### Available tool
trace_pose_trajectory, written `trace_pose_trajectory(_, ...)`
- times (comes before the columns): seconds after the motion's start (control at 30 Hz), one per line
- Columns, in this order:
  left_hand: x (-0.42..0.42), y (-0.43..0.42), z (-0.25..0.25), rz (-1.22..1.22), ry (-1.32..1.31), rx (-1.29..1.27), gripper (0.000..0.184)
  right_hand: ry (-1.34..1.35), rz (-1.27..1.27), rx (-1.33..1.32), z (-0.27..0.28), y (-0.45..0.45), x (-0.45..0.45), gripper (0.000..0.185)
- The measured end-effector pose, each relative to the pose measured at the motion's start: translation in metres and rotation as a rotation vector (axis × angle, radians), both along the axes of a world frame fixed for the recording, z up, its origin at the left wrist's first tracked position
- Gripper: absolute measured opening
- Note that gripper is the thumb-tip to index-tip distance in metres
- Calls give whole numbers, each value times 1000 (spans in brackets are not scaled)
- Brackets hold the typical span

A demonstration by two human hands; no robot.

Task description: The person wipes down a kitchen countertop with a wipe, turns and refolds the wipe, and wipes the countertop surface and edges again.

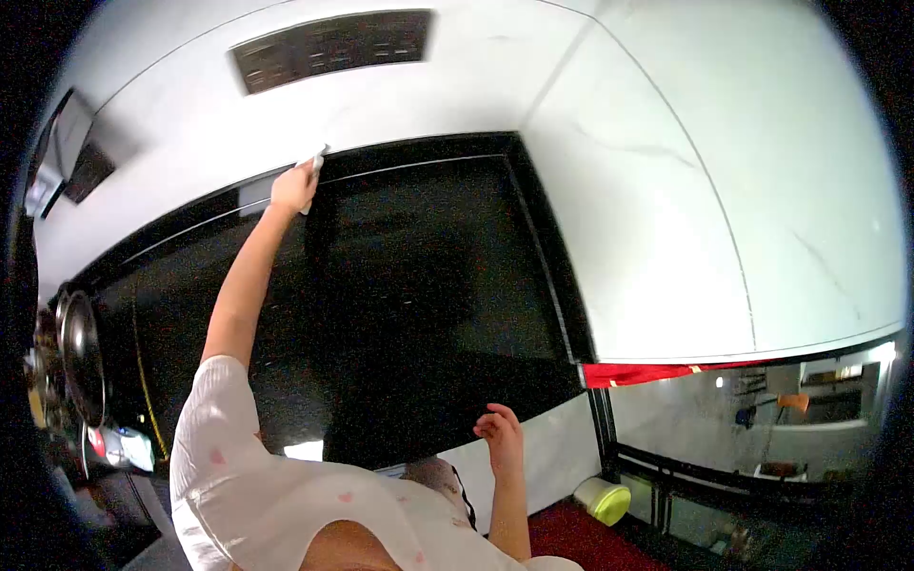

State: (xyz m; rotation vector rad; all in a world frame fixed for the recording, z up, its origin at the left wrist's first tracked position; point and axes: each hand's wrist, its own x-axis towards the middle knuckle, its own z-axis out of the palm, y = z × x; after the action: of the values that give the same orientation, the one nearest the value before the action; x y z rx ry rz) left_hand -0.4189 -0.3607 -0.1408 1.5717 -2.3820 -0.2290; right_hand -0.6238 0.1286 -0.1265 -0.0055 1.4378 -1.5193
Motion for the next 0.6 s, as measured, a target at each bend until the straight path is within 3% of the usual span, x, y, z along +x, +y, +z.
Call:
trace_pose_trajectory(0.07,-49,2,-3,-68,-64,-97,36,14,-100,-9,3,19,-40,17)
trace_pose_trajectory(0.4,-268,-9,-14,-245,-83,82,40,45,-435,65,2,100,-137,22)
trace_pose_trajectory(0.6,-346,-7,-18,-301,112,115,40,37,-523,95,-4,123,-150,24)
